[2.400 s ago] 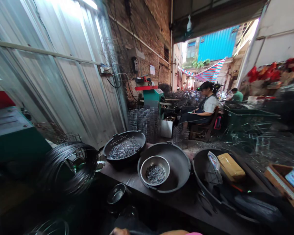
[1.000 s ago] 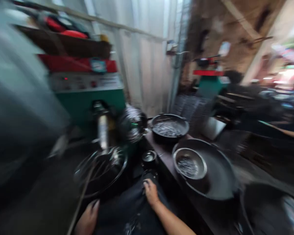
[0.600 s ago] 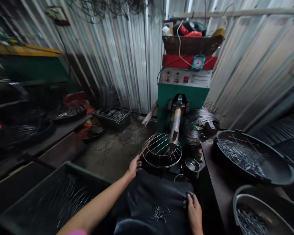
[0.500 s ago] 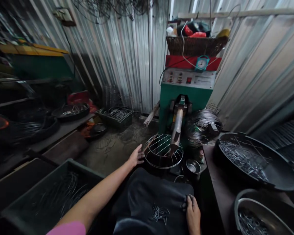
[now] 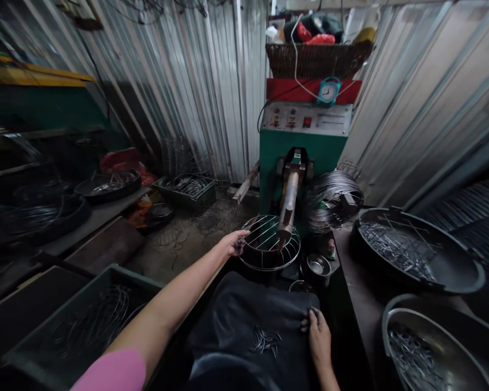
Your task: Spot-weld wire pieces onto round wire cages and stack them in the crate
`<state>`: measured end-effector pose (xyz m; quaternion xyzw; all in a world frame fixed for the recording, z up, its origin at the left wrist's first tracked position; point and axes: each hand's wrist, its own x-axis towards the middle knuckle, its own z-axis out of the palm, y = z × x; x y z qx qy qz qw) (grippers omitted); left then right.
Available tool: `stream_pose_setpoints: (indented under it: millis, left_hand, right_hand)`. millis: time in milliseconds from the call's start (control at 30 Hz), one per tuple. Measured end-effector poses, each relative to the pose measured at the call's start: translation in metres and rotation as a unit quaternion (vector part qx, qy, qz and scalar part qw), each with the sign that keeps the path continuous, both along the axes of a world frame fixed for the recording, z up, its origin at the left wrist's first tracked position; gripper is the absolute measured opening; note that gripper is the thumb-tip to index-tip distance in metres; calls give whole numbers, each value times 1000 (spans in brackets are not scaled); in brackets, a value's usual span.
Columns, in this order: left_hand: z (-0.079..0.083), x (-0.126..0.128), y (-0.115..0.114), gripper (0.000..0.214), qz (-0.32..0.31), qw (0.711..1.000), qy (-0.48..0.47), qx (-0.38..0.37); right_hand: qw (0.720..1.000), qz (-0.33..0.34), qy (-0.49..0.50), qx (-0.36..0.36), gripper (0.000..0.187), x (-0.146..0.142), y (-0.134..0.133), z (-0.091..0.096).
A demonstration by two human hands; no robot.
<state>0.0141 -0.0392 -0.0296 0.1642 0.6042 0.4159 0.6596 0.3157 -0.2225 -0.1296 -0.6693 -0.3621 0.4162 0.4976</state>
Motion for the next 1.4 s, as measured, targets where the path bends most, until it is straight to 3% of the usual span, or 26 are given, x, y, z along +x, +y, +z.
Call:
stream_pose_setpoints:
  millis: [133, 233, 333, 433, 700, 1400]
  left_hand:
    - [7, 3, -4, 29, 34, 999, -6, 8]
    - [9, 9, -7, 30, 58, 997, -1, 48]
    - [11, 18, -12, 30, 79, 993, 7, 88]
    - [14, 25, -17, 29, 91, 989, 14, 115]
    - [13, 26, -23, 34, 90, 985, 0, 151]
    - [18, 24, -25, 38, 94, 983, 15, 156]
  right_hand:
    - [998, -12, 21, 57, 45, -20, 18, 41]
    - [987, 33, 59, 143, 40, -49, 42, 75]
    - [975, 82, 68, 195, 36, -76, 64, 92]
    - [974, 101, 12, 201, 32, -88, 74, 94]
    - [966, 149, -115, 175, 33, -84, 80, 92]
    - [978, 157, 12, 134, 43, -90, 88, 106]
